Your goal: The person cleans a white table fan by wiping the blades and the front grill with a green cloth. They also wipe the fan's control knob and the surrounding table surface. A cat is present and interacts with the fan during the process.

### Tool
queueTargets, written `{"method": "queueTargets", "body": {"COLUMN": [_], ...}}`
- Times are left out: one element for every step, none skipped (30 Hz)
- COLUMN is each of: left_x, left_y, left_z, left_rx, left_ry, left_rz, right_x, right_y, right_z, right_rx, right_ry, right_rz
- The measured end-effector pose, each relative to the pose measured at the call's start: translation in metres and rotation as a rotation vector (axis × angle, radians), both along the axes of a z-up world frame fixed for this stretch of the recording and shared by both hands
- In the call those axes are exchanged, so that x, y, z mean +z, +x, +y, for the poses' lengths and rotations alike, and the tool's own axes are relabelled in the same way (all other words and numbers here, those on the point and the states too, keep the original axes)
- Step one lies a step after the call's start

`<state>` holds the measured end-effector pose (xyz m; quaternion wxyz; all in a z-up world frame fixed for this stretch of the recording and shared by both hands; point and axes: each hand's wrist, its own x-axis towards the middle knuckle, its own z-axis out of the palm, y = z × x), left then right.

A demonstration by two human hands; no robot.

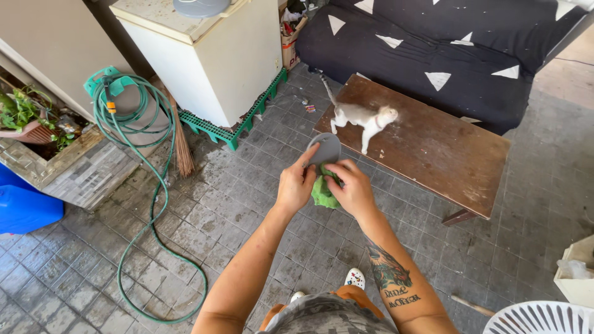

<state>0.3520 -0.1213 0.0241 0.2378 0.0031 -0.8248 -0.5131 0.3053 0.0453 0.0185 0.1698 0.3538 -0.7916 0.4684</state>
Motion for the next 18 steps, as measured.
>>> {"method": "queueTargets", "body": {"left_x": [0.001,0.002,0.001,0.000,-0.001,-0.003,-0.006,-0.008,-0.011,-0.014,-0.015,-0.015,-0.016,-0.015,-0.014,-0.012,-0.010,-0.007], "left_y": [0.001,0.002,0.003,0.001,0.000,-0.001,-0.003,-0.005,-0.008,-0.009,-0.011,-0.013,-0.012,-0.010,-0.008,-0.006,-0.002,0.000], "left_z": [0.000,0.000,0.001,0.001,0.002,0.004,0.004,0.004,0.003,0.001,-0.001,-0.003,-0.005,-0.006,-0.006,-0.004,-0.001,0.001], "left_rx": [-0.012,-0.023,-0.037,-0.059,-0.081,-0.103,-0.114,-0.125,-0.132,-0.119,-0.102,-0.087,-0.081,-0.075,-0.069,-0.040,-0.011,0.018], "left_ry": [0.017,0.035,0.052,0.076,0.100,0.124,0.163,0.202,0.241,0.316,0.390,0.464,0.437,0.410,0.381,0.300,0.217,0.136], "left_rz": [-0.011,-0.022,-0.033,-0.004,0.022,0.047,0.047,0.047,0.053,0.021,-0.002,-0.025,-0.054,-0.082,-0.114,-0.099,-0.088,-0.076], "right_x": [0.002,0.004,0.005,0.006,0.007,0.007,0.006,0.003,-0.001,-0.006,-0.008,-0.011,-0.014,-0.015,-0.014,-0.011,-0.007,-0.002], "right_y": [0.000,0.001,0.001,-0.001,-0.001,-0.004,-0.008,-0.009,-0.011,-0.011,-0.016,-0.021,-0.023,-0.026,-0.028,-0.029,-0.028,-0.028], "right_z": [-0.001,-0.001,-0.001,-0.001,0.000,0.002,0.003,0.005,0.008,0.011,0.014,0.015,0.016,0.016,0.016,0.014,0.010,0.003], "right_rx": [-0.016,-0.032,-0.029,-0.027,-0.025,-0.007,0.012,0.031,0.044,0.059,0.079,0.042,0.005,-0.030,-0.080,-0.130,-0.181,-0.165], "right_ry": [0.041,0.082,0.114,0.146,0.177,0.161,0.143,0.125,0.036,-0.053,-0.141,-0.217,-0.293,-0.369,-0.386,-0.402,-0.420,-0.402], "right_rz": [0.052,0.103,0.081,0.060,0.034,0.012,-0.011,-0.034,-0.074,-0.113,-0.144,-0.161,-0.181,-0.200,-0.227,-0.254,-0.283,-0.280]}}
